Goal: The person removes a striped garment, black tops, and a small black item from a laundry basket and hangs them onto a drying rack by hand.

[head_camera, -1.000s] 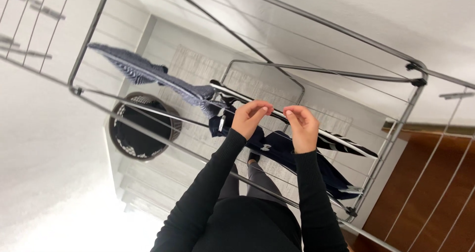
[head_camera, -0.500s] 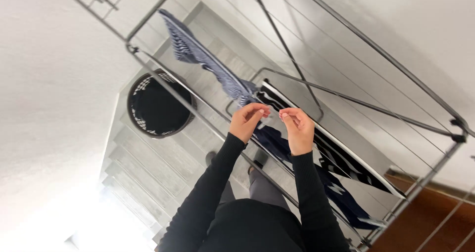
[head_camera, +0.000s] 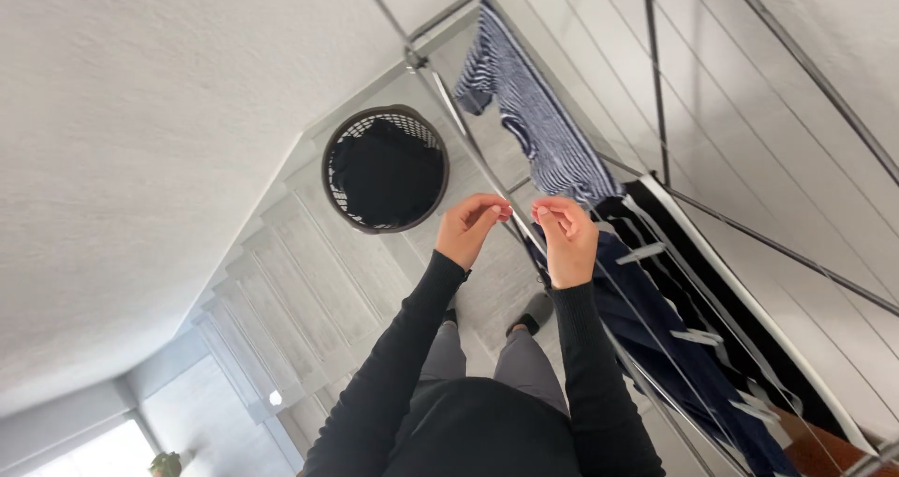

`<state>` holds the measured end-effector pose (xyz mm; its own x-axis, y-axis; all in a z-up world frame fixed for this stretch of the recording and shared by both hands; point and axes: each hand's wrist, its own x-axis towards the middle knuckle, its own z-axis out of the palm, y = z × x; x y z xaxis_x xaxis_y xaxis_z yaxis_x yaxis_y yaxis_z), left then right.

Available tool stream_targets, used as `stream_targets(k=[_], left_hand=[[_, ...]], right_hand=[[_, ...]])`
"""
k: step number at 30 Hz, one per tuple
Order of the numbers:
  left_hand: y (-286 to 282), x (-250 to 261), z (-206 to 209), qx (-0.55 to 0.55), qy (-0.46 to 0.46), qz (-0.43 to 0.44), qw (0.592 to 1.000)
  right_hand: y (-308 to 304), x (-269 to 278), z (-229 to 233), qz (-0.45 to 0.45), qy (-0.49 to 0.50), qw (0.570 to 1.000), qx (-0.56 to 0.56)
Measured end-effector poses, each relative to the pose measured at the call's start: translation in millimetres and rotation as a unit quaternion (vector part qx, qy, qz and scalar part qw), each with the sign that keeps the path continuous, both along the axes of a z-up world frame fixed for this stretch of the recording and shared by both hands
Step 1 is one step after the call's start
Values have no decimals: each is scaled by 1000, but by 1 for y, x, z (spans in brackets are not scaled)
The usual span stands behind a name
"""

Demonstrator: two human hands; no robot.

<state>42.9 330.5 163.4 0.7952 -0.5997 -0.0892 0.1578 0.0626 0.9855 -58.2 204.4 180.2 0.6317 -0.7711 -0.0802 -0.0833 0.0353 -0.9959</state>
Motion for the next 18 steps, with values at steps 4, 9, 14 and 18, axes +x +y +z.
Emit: stream_targets(k=[4,9,14,18], left_hand=[[50,35,-14,6,-15,32,999],[109,66,-8,-4,-39,104,994],[145,85,-9,10,-33,180,983],[162,100,-7,8,-31,232,972]], right_hand=[[34,37,-4,35,3,999,4],[66,80,-8,66,-6,998,4],[88,121,-7,105,-6,994,12],[94,155,-9,141,-5,990,5]])
